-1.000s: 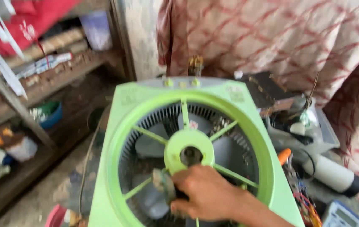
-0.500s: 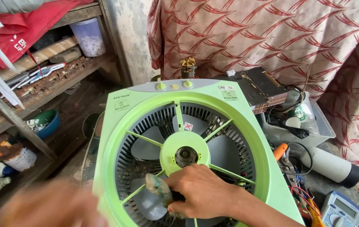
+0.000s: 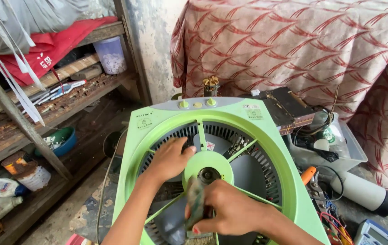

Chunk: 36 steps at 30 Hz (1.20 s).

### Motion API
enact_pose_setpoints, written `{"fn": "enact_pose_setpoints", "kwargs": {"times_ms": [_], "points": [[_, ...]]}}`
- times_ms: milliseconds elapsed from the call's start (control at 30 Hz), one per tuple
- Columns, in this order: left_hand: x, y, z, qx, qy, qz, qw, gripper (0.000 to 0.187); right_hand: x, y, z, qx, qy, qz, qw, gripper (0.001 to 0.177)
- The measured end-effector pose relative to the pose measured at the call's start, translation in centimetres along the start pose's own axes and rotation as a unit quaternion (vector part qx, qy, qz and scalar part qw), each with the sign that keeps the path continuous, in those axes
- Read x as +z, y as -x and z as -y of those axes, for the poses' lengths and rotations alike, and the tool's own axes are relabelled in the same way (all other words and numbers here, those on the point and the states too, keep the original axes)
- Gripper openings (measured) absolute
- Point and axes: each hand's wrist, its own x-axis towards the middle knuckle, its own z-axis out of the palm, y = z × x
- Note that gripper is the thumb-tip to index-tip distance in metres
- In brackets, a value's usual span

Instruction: Cleaning the interior blades and casing of a portable electric fan using a paintbrush to remove dust.

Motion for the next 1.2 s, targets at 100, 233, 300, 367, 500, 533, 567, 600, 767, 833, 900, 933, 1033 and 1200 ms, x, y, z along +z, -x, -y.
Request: {"fn": "enact_pose_setpoints", "kwargs": {"times_ms": [100, 233, 300, 367, 500, 533, 567, 600, 767, 833, 900, 933, 1033, 1200], "points": [[1.0, -1.4, -0.3, -0.013, -0.087, 0.039, 0.995, 0.08, -2.9, 0.7, -0.5, 0.03, -0.119, -0.129, 0.984, 0.024], [1.7, 0.0, -1.2, 0.013, -0.174, -0.012, 0.985, 0.055, -6.6, 1.6, -3.4, 0.07, -0.225, -0.455, 0.859, 0.031], [0.4, 0.8, -2.6, 0.003, -0.136, 0.007, 0.991, 0.077, -8.1, 3.0, -4.7, 0.092, -0.184, -0.509, 0.836, 0.027], [-0.2, 0.9, -3.2, -0.009, -0.099, 0.027, 0.995, 0.101, -8.9, 4.1, -6.1, 0.114, -0.145, -0.561, 0.807, 0.024], [0.3, -0.7, -3.1, -0.017, -0.106, 0.027, 0.994, 0.106, -8.6, 4.6, -8.5, 0.201, 0.085, -0.529, 0.821, 0.022], [0.9, -0.9, -2.9, -0.026, -0.107, 0.024, 0.994, 0.107, -8.1, 4.5, -8.9, 0.229, 0.173, -0.491, 0.823, 0.02], [0.7, -0.4, -3.4, -0.029, -0.104, 0.032, 0.994, 0.107, -7.8, 4.4, -8.2, 0.236, 0.171, -0.486, 0.824, 0.02], [0.3, 0.0, -3.9, -0.018, -0.084, 0.029, 0.996, 0.099, -7.8, 4.0, -7.5, 0.239, 0.149, -0.453, 0.846, 0.019], [-0.1, 0.9, -4.9, -0.012, -0.061, 0.044, 0.997, 0.105, -8.0, 4.1, -6.4, 0.269, 0.104, -0.413, 0.864, 0.021], [-0.7, 1.9, -5.9, -0.032, -0.057, 0.061, 0.996, 0.113, -8.4, 4.5, -6.8, 0.27, 0.167, -0.446, 0.837, 0.019], [-0.8, 1.9, -5.8, -0.033, -0.057, 0.067, 0.996, 0.113, -8.0, 4.6, -8.3, 0.335, 0.19, -0.4, 0.832, 0.026], [-1.0, 1.9, -5.9, -0.033, -0.057, 0.071, 0.995, 0.114, -8.0, 4.6, -9.0, 0.398, 0.212, -0.354, 0.82, 0.04], [-0.1, -0.3, -4.5, -0.03, -0.07, 0.075, 0.994, 0.113, -5.9, 3.7, -9.5, 0.413, 0.137, -0.272, 0.858, 0.044], [-2.4, 1.7, -6.5, -0.031, -0.053, 0.129, 0.99, 0.112, -8.0, 3.6, -7.4, 0.38, 0.191, -0.348, 0.835, 0.044]]}}
